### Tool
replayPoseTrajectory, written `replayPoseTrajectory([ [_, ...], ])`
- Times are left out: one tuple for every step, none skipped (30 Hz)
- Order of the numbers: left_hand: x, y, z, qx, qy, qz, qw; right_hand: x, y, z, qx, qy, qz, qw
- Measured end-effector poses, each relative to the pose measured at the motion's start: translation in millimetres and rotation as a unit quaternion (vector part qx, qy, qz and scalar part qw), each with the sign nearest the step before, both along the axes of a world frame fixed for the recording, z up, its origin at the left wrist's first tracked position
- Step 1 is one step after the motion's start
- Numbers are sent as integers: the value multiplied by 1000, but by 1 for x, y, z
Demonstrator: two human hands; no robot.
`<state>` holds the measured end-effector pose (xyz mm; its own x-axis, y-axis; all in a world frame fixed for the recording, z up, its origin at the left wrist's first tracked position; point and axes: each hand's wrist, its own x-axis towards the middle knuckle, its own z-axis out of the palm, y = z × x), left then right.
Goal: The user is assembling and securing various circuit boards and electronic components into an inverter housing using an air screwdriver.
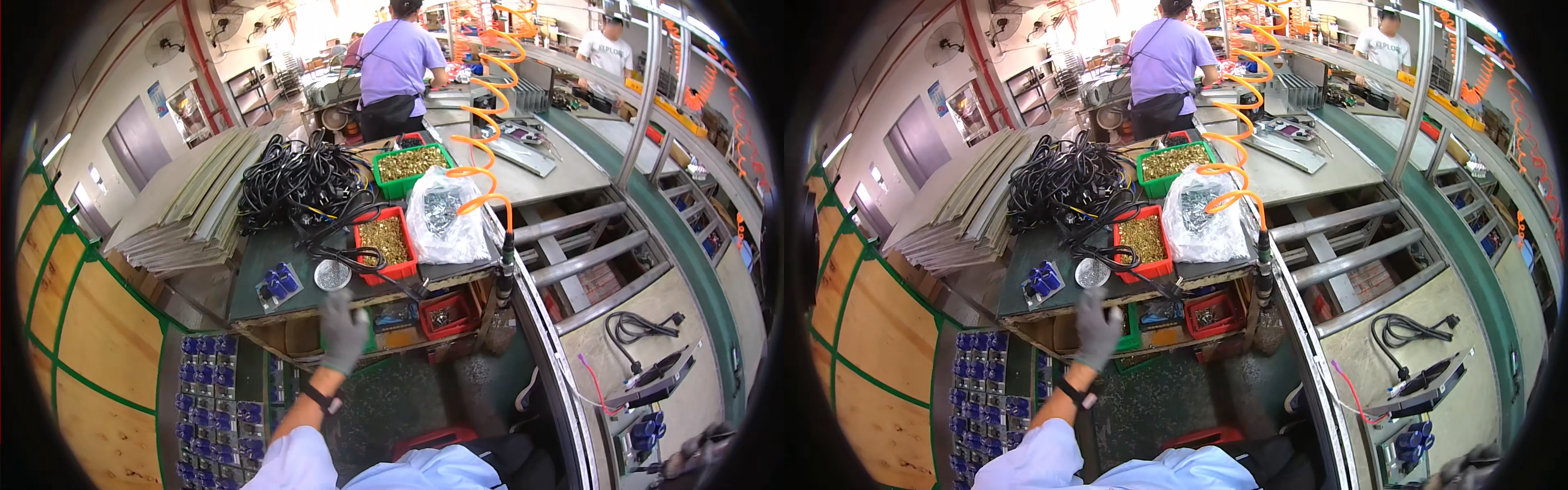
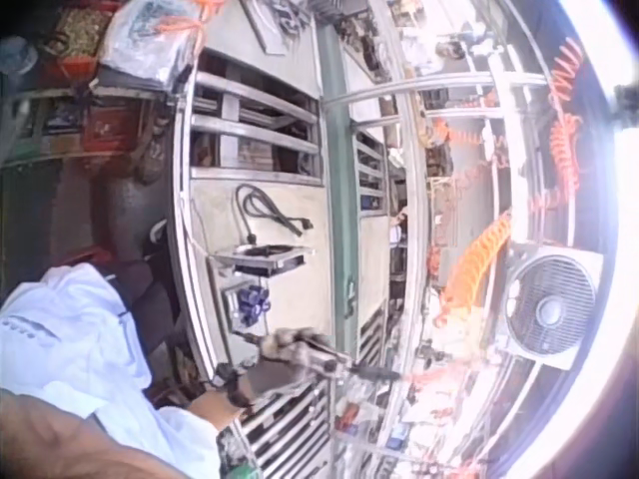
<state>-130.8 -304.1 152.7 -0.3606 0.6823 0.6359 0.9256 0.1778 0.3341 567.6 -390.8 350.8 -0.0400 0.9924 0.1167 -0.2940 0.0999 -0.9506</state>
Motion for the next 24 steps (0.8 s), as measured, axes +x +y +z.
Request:
replayPoseTrajectory([
  [-38, -4, -8, -10, 47, 107, 993, -16, 1, -11, -73, 62, 161, 982],
  [-66, -1, -4, -59, 26, 116, 991, -31, -7, -31, -25, 65, 65, 995],
  [-82, 8, -2, -92, -18, 124, 988, -50, -20, -54, 28, 66, -39, 997],
  [-88, 27, 1, -135, -24, 136, 981, -94, -17, -66, 90, -58, -359, 927],
  [-88, 43, 4, -178, -35, 144, 973, -105, -17, -69, 60, -41, -429, 900],
  [-87, 55, 6, -216, -41, 141, 965, -104, -31, -70, 6, -88, -423, 902],
  [-86, 68, 4, -259, -51, 133, 955, -103, -44, -70, -51, -139, -417, 897],
  [-104, 69, -6, -244, -27, 119, 962, -98, -38, -96, -18, -92, -453, 886],
  [-122, 73, -21, -231, -6, 97, 968, -91, -31, -118, 18, -50, -494, 868],
  [-100, 87, -12, -216, -7, 46, 975, -96, -38, -109, 0, -61, -463, 884],
  [-117, 84, -24, -166, -24, 6, 986, -111, -35, -96, -15, -59, -419, 906],
  [-214, 48, -50, -22, -197, -163, 967, -115, -27, -89, -15, -44, -352, 935],
  [-185, 61, -63, 35, -397, -149, 905, -107, -31, -98, -45, -94, -394, 913],
  [-173, 59, -56, -128, -12, -39, 991, -106, -37, -100, -40, -90, -401, 911],
  [-181, 39, -59, -117, -59, -24, 991, -101, -37, -104, 4, -116, -389, 914],
  [-185, 35, -54, -108, -108, -6, 988, -95, -44, -107, -23, -54, -368, 928],
  [-108, 35, -31, -123, 29, 163, 978, -88, -51, -110, 16, -62, -399, 915],
  [-88, 15, -20, -118, 52, 152, 980, -82, -56, -113, 12, -63, -416, 907],
  [-96, 3, -28, -127, 105, 160, 973, -76, -61, -118, 9, -62, -427, 902],
  [-103, -3, -36, -140, 32, 111, 983, -69, -66, -124, 7, -102, -448, 888],
  [-47, -6, -27, -147, 36, 95, 984, -68, -68, -131, -3, -61, -474, 879],
  [7, -19, -13, -141, 43, -25, 989, -65, -71, -139, 5, -63, -486, 872],
  [64, -44, 17, -125, 50, -134, 982, -65, -76, -139, 20, -58, -489, 870],
  [95, -45, 21, -144, 61, -180, 971, -66, -79, -138, 19, -55, -494, 867],
])
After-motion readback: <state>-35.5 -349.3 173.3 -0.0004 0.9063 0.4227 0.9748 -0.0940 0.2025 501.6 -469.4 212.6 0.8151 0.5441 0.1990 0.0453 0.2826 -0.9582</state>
